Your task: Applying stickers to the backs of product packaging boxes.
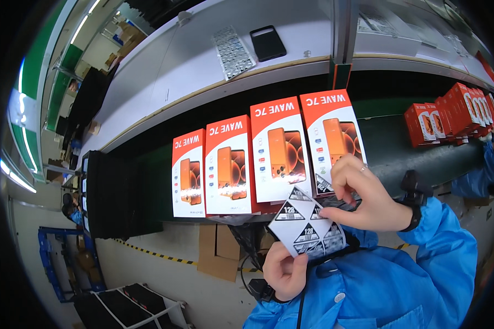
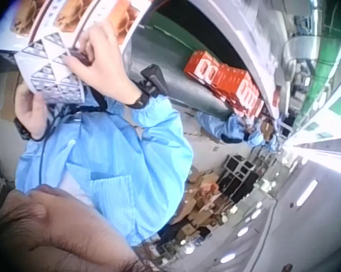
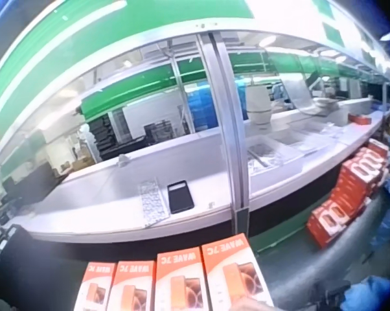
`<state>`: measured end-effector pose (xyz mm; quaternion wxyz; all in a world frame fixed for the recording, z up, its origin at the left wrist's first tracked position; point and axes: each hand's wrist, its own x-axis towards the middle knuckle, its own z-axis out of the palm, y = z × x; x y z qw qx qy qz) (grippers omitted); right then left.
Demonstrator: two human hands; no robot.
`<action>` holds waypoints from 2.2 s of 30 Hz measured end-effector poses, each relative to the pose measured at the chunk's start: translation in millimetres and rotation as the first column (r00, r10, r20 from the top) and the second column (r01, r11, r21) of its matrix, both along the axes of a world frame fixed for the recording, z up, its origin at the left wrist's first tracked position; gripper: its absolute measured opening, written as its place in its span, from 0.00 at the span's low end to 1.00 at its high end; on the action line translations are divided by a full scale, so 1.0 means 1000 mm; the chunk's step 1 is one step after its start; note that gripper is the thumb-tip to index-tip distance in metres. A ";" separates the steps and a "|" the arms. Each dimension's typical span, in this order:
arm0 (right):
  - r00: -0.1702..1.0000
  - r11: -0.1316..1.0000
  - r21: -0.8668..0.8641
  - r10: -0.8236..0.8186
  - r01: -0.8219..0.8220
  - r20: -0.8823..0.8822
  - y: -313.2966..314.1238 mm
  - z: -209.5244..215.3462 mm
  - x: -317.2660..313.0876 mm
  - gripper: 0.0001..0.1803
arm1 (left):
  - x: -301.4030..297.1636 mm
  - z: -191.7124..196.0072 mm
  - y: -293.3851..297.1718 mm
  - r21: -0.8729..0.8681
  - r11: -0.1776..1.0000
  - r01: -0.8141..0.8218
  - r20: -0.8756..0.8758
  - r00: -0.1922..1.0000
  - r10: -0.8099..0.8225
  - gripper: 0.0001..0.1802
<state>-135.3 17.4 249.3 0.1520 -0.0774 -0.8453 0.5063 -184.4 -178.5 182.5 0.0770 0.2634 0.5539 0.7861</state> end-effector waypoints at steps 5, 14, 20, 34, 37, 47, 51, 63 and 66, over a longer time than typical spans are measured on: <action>0.929 0.961 0.239 0.210 -0.139 -0.304 -0.031 -0.011 0.000 0.14 | -0.004 -0.001 -0.007 -0.047 0.995 -0.089 -0.015 0.996 0.088 0.07; 0.936 0.955 0.055 0.297 -0.292 -0.188 -0.057 -0.010 -0.026 0.11 | -0.031 0.000 -0.039 -0.295 0.951 -0.093 -0.072 0.995 0.075 0.07; 0.953 0.947 -0.113 0.301 -0.302 -0.025 -0.060 -0.005 -0.049 0.09 | -0.061 0.002 -0.042 -0.316 0.933 -0.173 -0.341 0.938 0.058 0.10; 0.841 0.983 -0.076 0.184 -0.169 0.508 -0.014 0.003 -0.117 0.08 | -0.090 -0.025 -0.067 -0.255 0.922 -0.292 -0.223 0.945 0.238 0.18; 0.862 0.984 -0.033 0.170 -0.176 0.477 -0.012 -0.001 -0.117 0.08 | -0.097 -0.025 -0.066 -0.279 0.912 -0.302 -0.278 0.934 0.224 0.18; 0.901 0.972 0.127 0.129 -0.197 0.413 -0.017 -0.011 -0.113 0.07 | -0.104 -0.024 -0.061 -0.176 0.947 -0.270 -0.265 0.939 0.218 0.16; 0.945 0.918 0.347 0.079 -0.194 0.318 -0.018 -0.010 -0.110 0.10 | -0.104 -0.024 -0.060 -0.137 0.956 -0.257 -0.240 0.946 0.220 0.19; 0.967 0.913 0.360 0.240 -0.194 -0.087 -0.090 -0.018 -0.103 0.13 | -0.116 -0.022 -0.071 -0.045 0.999 -0.005 -0.115 0.993 0.000 0.22; 0.969 0.918 0.338 0.241 -0.206 -0.063 -0.097 -0.018 -0.107 0.13 | -0.123 -0.021 -0.076 -0.106 0.994 0.010 -0.122 0.992 -0.023 0.21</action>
